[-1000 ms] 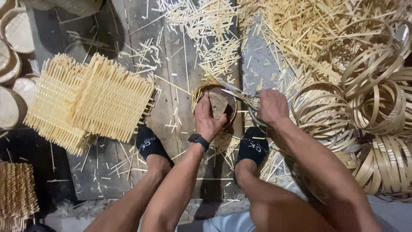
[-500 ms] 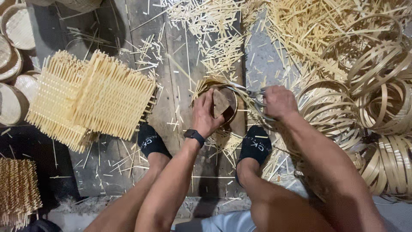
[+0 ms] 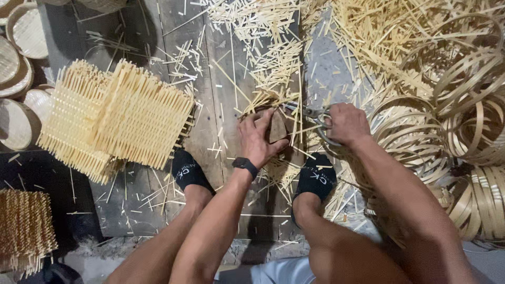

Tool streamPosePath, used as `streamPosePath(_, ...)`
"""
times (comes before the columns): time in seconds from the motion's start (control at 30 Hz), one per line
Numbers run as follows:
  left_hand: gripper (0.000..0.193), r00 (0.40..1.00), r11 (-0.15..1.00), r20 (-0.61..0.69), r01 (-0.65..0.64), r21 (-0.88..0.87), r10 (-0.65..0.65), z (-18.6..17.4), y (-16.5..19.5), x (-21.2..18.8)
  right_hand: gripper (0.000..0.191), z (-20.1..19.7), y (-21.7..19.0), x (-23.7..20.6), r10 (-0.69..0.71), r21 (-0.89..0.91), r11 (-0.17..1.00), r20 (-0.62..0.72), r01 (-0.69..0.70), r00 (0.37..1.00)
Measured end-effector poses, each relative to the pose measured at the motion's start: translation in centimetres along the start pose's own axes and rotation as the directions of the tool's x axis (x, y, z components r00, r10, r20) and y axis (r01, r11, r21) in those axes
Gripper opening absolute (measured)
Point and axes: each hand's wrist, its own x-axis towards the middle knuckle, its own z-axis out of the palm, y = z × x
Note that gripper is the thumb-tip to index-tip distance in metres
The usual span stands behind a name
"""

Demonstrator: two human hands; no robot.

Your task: The person sits on the floor assembling bamboo steamer baskets. They press a woven bamboo mat around a round wooden base form, tuck and secure the rim, trim excess bamboo strips with scissors, and set finished mats onto a growing stack beside them.

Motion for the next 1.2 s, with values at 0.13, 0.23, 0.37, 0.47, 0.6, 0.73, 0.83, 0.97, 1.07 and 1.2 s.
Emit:
streamPosePath(0.13, 0.093, 0.982, 0.981, 0.083, -0.178, 0.075, 0.172, -0.3, -0.7, 0.8, 0.054, 0.4, 0.1, 0.6, -0.123, -0.125, 0.987, -0.182, 0.101, 0.976)
streamPosePath(0.23, 0.086, 0.962, 0.922, 0.013, -0.265, 0.282, 0.272, -0.6, -1.3, 0.8, 0.031, 1.1, 0.7, 0.7, -0.045, -0.101, 0.994, -0.079, 0.037, 0.996)
streamPosePath(0.37, 0.119, 0.986, 0.995, -0.146, 0.078, -0.057, -0.086, 0.4, -0.3, -0.5, 0.033, 1.4, 1.6, 0.3, -0.027, 0.052, 0.998, -0.065, 0.03, 0.998)
streamPosePath(0.47, 0.106, 0.981, 0.98, -0.16, 0.076, -0.183, -0.106, 1.3, 0.4, -0.9, 0.054, 1.2, 1.3, 0.2, -0.214, -0.123, 0.975, -0.329, 0.183, 0.92)
streamPosePath(0.6, 0.107, 0.997, 0.983, -0.068, -0.053, -0.176, 0.041, 0.8, -0.3, -0.6, 0.028, 0.9, 0.6, 0.1, -0.025, -0.059, 0.998, -0.139, 0.017, 0.99)
streamPosePath(0.73, 0.105, 0.996, 0.987, 0.038, -0.08, -0.136, 0.086, -1.0, -0.6, 0.1, 0.035, 0.9, 1.0, 0.4, 0.043, -0.006, 0.999, 0.051, -0.043, 0.998)
streamPosePath(0.83, 0.106, 0.969, 0.991, 0.206, -0.126, -0.053, 0.135, -2.4, -0.6, 1.1, 0.056, 1.1, 1.2, 1.0, -0.214, -0.284, 0.952, -0.352, 0.114, 0.911)
streamPosePath(0.97, 0.107, 0.931, 0.958, 0.239, -0.287, 0.013, 0.276, -3.1, -0.7, 1.2, 0.021, 0.9, 1.4, 1.2, 0.059, -0.001, 0.998, 0.148, -0.06, 0.987)
streamPosePath(1.07, 0.117, 0.995, 0.991, -0.084, 0.047, -0.125, -0.058, -1.1, 0.0, -0.2, 0.026, 0.3, 1.3, 0.9, -0.031, -0.021, 0.999, -0.016, 0.031, 0.999)
streamPosePath(1.2, 0.11, 0.979, 0.972, -0.192, 0.027, -0.232, -0.073, 2.0, 0.2, -0.8, 0.04, -0.8, 0.8, 0.7, -0.195, -0.114, 0.979, -0.291, 0.169, 0.937)
